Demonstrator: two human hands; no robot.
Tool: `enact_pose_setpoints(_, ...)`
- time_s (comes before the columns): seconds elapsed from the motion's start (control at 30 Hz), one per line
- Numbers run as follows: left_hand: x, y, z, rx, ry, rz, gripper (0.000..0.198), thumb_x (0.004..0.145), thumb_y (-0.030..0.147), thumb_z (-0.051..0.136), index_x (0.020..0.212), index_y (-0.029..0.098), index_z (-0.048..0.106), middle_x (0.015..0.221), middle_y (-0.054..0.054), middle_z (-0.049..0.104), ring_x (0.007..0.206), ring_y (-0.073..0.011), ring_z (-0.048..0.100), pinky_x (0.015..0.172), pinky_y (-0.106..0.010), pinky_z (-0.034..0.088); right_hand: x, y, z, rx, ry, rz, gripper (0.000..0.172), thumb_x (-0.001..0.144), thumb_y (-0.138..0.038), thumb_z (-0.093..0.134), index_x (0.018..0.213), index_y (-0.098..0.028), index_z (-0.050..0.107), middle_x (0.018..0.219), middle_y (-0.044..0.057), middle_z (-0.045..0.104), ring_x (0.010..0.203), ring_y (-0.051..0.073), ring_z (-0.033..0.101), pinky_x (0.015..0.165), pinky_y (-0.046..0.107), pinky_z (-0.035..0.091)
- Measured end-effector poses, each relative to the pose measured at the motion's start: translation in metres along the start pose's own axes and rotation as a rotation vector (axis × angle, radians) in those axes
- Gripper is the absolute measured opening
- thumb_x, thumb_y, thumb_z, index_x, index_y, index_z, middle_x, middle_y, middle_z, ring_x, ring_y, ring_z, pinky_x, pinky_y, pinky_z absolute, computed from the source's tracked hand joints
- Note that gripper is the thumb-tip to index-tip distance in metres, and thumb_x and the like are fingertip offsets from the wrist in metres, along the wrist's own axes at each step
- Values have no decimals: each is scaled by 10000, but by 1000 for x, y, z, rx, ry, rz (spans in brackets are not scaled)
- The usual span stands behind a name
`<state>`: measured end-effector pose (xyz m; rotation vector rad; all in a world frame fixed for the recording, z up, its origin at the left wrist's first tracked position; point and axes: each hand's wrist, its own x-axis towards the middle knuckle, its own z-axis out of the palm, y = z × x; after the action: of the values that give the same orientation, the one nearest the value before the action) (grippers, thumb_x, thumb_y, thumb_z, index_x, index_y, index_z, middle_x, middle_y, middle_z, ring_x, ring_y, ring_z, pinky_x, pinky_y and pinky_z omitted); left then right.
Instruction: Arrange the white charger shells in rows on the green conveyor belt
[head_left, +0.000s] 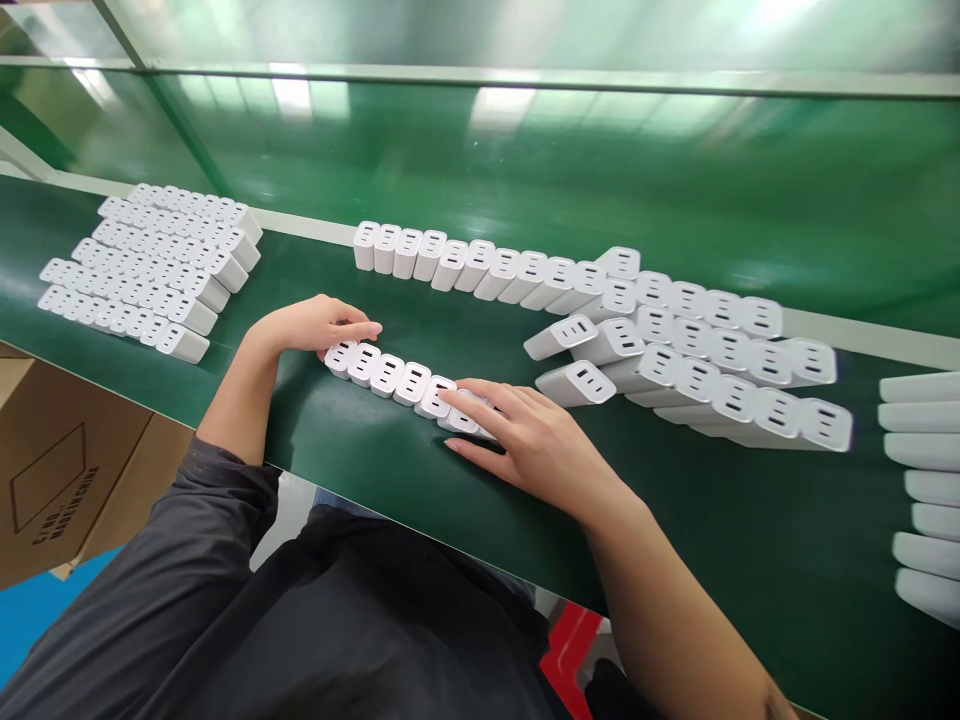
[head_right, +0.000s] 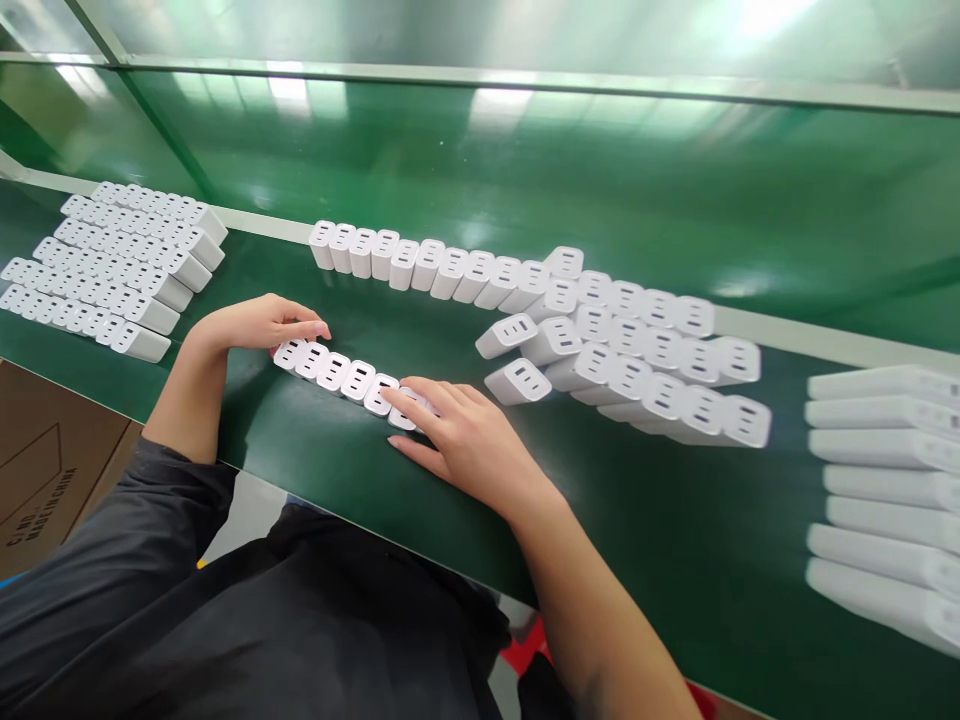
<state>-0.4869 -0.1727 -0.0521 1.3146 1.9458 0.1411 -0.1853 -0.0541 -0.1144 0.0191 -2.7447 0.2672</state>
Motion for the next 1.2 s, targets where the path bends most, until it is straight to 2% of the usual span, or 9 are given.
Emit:
enact_pose_setpoints(0.17, -10, -10, -9, 116, -119, 158, 811, 674, 635, 716, 1390, 299, 534, 1313, -34, 633, 946, -176, 611, 740, -218, 438, 2, -1, -2, -8, 0, -3, 381, 976, -367, 599, 1304, -173, 589, 1246, 126, 679, 985, 252, 688, 804, 367, 545)
enact_pose_setpoints(0.33, -17, -16, -15, 154, -146, 122, 593, 721, 543, 694, 1233, 259, 596, 1095, -24, 689, 883, -187, 627, 698, -238, 437, 2, -2, -4, -2, -12, 4, 386, 978, -373, 595, 1308, -174, 589, 1253, 128, 676, 983, 246, 686, 817, 367, 541)
enact_pose_setpoints(0.43, -25, -15, -19, 139, 23, 120, 514, 726, 585, 708, 1115, 256, 641, 972, -11, 698, 821, -187, 636, 682, -256, 451, 3, -1, -4, 12, -12, 9, 406, 964, -400, 614, 1300, -174, 597, 1266, 136, 668, 1016, 260, 678, 847, 388, 545)
enact_pose_setpoints(0.53, -33, -6, -17, 11, 404, 226, 500, 769, 587, 691, 1120, 235, 628, 1041, -41, 702, 894, -195, 649, 694, -265, 487, 5, -2, -5, 40, 61, 12, 461, 936, -431, 650, 1310, -172, 582, 1280, 152, 659, 1082, 288, 658, 923, 434, 536)
enact_pose_setpoints(0.63, -34, 17, 1, -108, 637, 460, 522, 777, 551, 719, 1162, 216, 606, 1126, -70, 692, 981, -196, 649, 712, -258, 518, 6, -6, -9, 97, 226, 32, 610, 903, -438, 694, 1415, -185, 482, 1306, 165, 638, 1159, 302, 629, 986, 466, 521)
enact_pose_setpoints(0.73, -27, 42, 31, -104, 563, 717, 515, 773, 539, 754, 1154, 218, 622, 1117, -75, 702, 998, -200, 661, 778, -280, 540, 7, -10, -13, 180, 345, 63, 749, 889, -442, 707, 1512, -219, 355, 1339, 161, 614, 1209, 299, 610, 981, 458, 539)
enact_pose_setpoints(0.8, -21, 54, 50, -73, 494, 833, 495, 790, 553, 747, 1145, 227, 633, 1094, -75, 708, 993, -201, 669, 833, -301, 541, 7, -13, -14, 228, 338, 76, 696, 906, -418, 685, 1501, -252, 365, 1320, 140, 623, 1182, 288, 629, 953, 450, 560)
enact_pose_setpoints(0.93, -13, 61, 75, -65, 526, 896, 520, 794, 635, 707, 1131, 245, 642, 1047, -82, 699, 933, -199, 671, 811, -318, 539, 7, -17, -11, 290, 330, 119, 512, 931, -314, 633, 1403, -280, 438, 1216, 109, 652, 1074, 252, 667, 878, 426, 584)
enact_pose_setpoints(1.2, -14, 61, 88, -66, 603, 921, 587, 774, 729, 653, 1097, 239, 672, 950, -74, 644, 786, -169, 608, 642, -288, 503, 12, -24, -6, 348, 375, 34, 629, 932, -361, 625, 1474, -286, 315, 1215, 103, 637, 1075, 245, 643, 849, 406, 578)
